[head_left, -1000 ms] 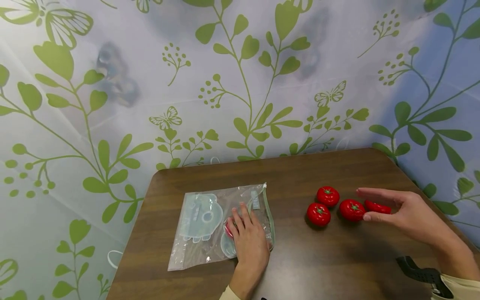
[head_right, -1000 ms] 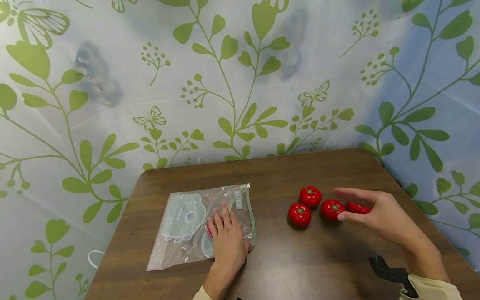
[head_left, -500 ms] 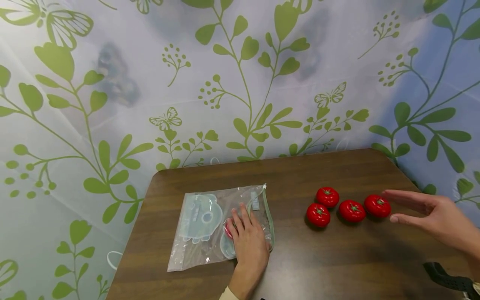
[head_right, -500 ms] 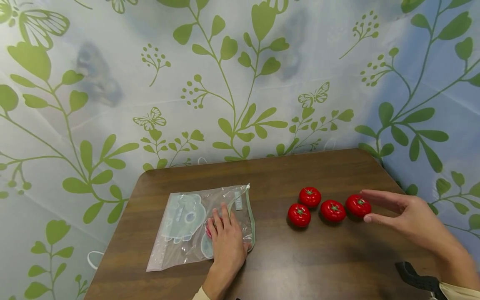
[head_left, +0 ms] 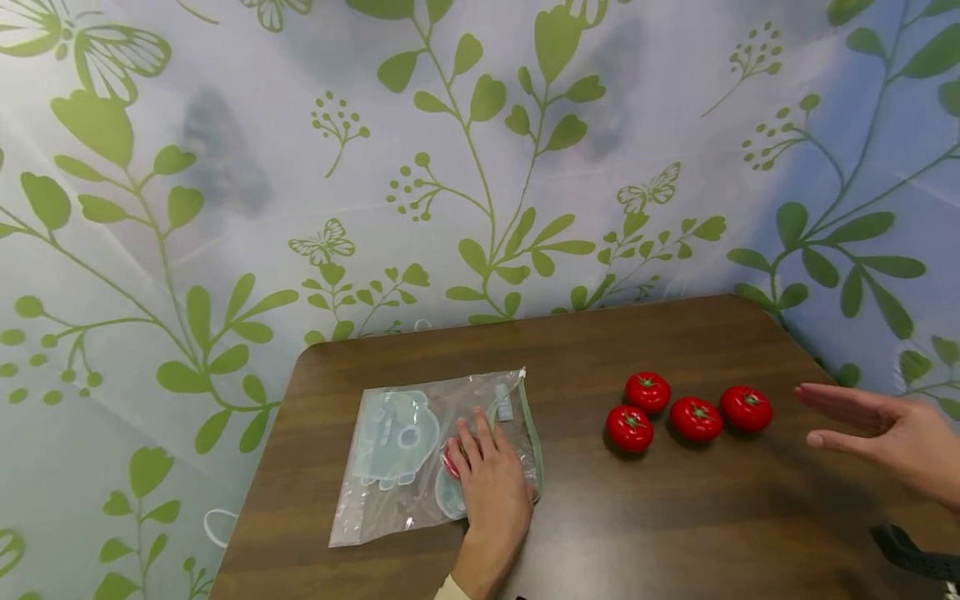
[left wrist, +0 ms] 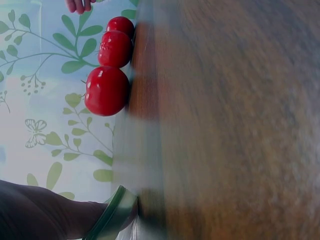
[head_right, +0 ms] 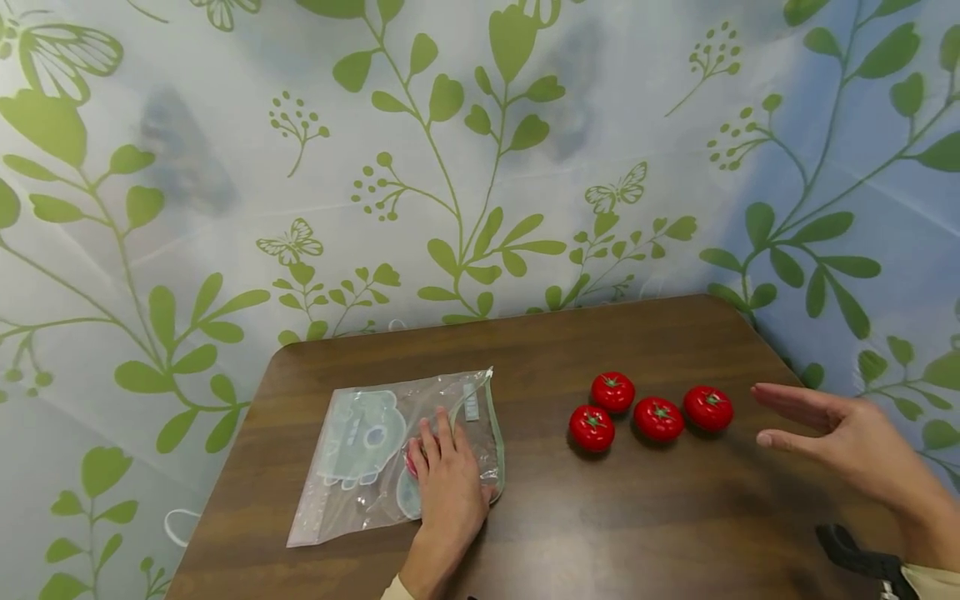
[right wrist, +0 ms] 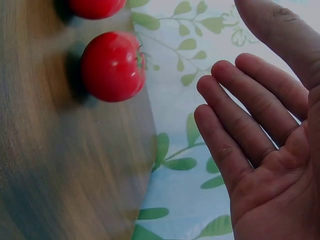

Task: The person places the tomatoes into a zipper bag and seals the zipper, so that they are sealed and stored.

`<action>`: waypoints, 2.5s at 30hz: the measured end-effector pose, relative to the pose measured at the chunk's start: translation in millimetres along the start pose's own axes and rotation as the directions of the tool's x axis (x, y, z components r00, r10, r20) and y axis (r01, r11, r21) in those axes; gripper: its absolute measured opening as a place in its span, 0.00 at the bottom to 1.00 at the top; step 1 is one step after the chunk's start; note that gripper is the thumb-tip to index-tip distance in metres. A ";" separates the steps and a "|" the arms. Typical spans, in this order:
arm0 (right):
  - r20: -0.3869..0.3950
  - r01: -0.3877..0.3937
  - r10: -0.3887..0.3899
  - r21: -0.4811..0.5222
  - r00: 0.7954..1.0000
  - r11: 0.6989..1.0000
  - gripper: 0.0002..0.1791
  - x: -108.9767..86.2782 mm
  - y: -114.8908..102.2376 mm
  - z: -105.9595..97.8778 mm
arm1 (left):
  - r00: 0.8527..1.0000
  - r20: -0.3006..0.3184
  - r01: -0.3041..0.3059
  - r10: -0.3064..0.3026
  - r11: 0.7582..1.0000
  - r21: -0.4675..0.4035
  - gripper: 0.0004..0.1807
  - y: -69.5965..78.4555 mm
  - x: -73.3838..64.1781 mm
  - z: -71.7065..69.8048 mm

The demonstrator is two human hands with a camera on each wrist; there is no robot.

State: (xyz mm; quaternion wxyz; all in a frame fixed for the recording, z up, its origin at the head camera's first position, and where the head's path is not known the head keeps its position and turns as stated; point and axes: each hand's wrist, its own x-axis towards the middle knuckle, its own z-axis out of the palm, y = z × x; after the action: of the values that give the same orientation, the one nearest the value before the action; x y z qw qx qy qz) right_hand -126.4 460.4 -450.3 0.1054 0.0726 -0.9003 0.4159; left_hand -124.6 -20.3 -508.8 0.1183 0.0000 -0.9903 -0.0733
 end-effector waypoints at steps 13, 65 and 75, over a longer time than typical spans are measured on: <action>0.048 -0.111 0.113 -0.043 0.992 0.993 0.37 3.5 19.9 9.4 | 1.000 0.016 0.010 -0.009 1.000 -0.013 0.66 -1.1 1.8 0.9; 0.064 -0.213 0.219 -0.087 0.974 0.973 0.41 27.0 58.6 50.2 | 1.000 0.020 -0.011 0.010 1.000 0.014 0.66 -0.9 2.1 -1.2; -0.009 -0.252 0.252 -0.028 0.968 0.967 0.44 17.7 41.6 51.0 | 0.999 0.036 -0.005 0.005 1.000 0.013 0.66 0.5 2.5 -1.4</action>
State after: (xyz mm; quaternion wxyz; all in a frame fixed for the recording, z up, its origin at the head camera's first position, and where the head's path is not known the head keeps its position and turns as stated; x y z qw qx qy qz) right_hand -159.2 447.5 -508.7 0.0550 -0.0448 -0.9079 0.4131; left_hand -126.7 -20.0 -506.8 0.1008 -0.0030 -0.9927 -0.0664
